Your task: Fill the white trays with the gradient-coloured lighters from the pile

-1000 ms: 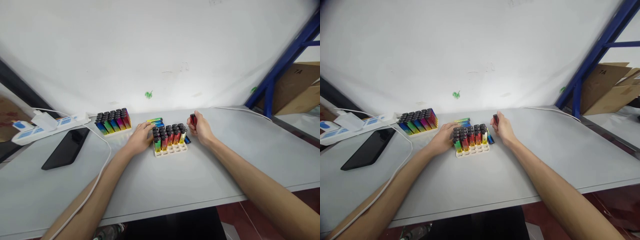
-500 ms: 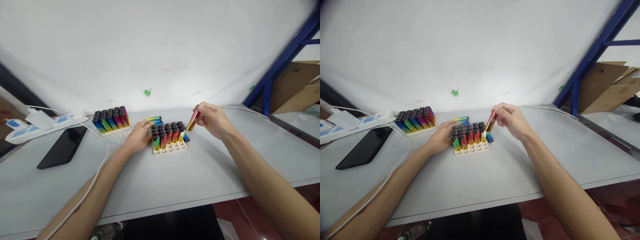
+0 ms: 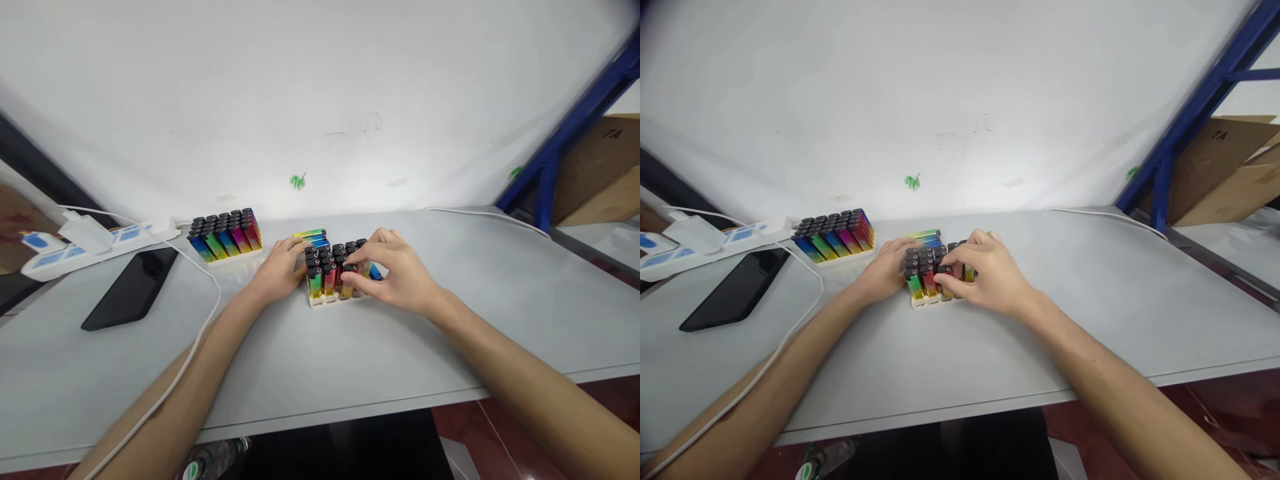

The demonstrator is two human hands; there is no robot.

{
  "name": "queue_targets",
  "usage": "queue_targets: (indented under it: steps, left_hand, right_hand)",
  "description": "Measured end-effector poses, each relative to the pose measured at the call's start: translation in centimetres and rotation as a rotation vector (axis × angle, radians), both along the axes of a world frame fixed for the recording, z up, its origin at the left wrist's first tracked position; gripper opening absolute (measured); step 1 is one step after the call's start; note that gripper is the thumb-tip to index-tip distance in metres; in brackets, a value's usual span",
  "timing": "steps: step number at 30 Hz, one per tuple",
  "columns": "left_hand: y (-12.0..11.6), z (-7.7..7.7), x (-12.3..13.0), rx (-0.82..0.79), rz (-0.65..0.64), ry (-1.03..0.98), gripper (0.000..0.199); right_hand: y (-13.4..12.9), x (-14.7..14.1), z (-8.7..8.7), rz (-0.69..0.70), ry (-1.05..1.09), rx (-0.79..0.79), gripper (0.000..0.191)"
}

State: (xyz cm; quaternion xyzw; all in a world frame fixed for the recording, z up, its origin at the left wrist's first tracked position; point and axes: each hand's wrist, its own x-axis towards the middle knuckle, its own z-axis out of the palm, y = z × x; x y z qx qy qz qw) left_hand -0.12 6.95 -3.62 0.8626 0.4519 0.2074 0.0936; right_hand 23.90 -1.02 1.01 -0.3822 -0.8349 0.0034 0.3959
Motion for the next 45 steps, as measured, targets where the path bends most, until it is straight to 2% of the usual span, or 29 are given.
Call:
queue_targets:
  steps: [5, 23, 26, 28, 31, 33, 35, 38, 42, 45]
  left_hand:
    - [0.1, -0.2, -0.1, 0.008, -0.014, 0.0, 0.046]
    - [-0.1, 0.0, 0.0, 0.003, -0.022, 0.004, 0.044]
    - [-0.1, -0.1, -0.1, 0.01, -0.02, 0.007, 0.045]
    - [-0.2, -0.1, -0.1, 0.015, -0.01, 0.001, 0.044]
    - [-0.3, -0.1, -0.1, 0.027, -0.011, -0.019, 0.044]
    - [-0.3, -0.1, -0.1, 0.026, -0.014, -0.02, 0.044]
    - [-0.3, 0.0, -0.1, 0.013, -0.009, -0.011, 0.044]
    - [-0.3, 0.1, 0.0, -0.001, -0.001, -0.001, 0.044]
    - [-0.4, 0.3, 0.0, 0.005, -0.006, -0.005, 0.044]
    - [-0.5, 0.4, 0.0, -0.002, -0.013, -0.016, 0.043]
  right_hand:
    - [0.2, -0.2, -0.4, -0.044, -0.076, 0.091, 0.014]
    - [0.4, -0.1, -0.7, -0.024, -0.177, 0.243, 0.017]
    - [0.5, 0.1, -0.5, -0.047, -0.102, 0.284, 0.013]
    - [0.9, 0.7, -0.4, -0.12, -0.026, 0.297, 0.013]
    - [1.8, 2.2, -0.6, -0.328, -0.017, 0.193, 0.019]
    - [2.5, 3.2, -0.9, -0.474, -0.111, -0.013, 0.025]
    - [3.0, 3.9, -1.4, -0.548, -0.242, -0.253, 0.032]
    - [3.2, 4.3, -2.0, -0.546, -0.37, -0.418, 0.034]
    - [3.1, 4.4, -2.3, -0.508, -0.389, -0.432, 0.034]
    - [3.3, 4.5, -2.4, -0.505, -0.376, -0.442, 0.026]
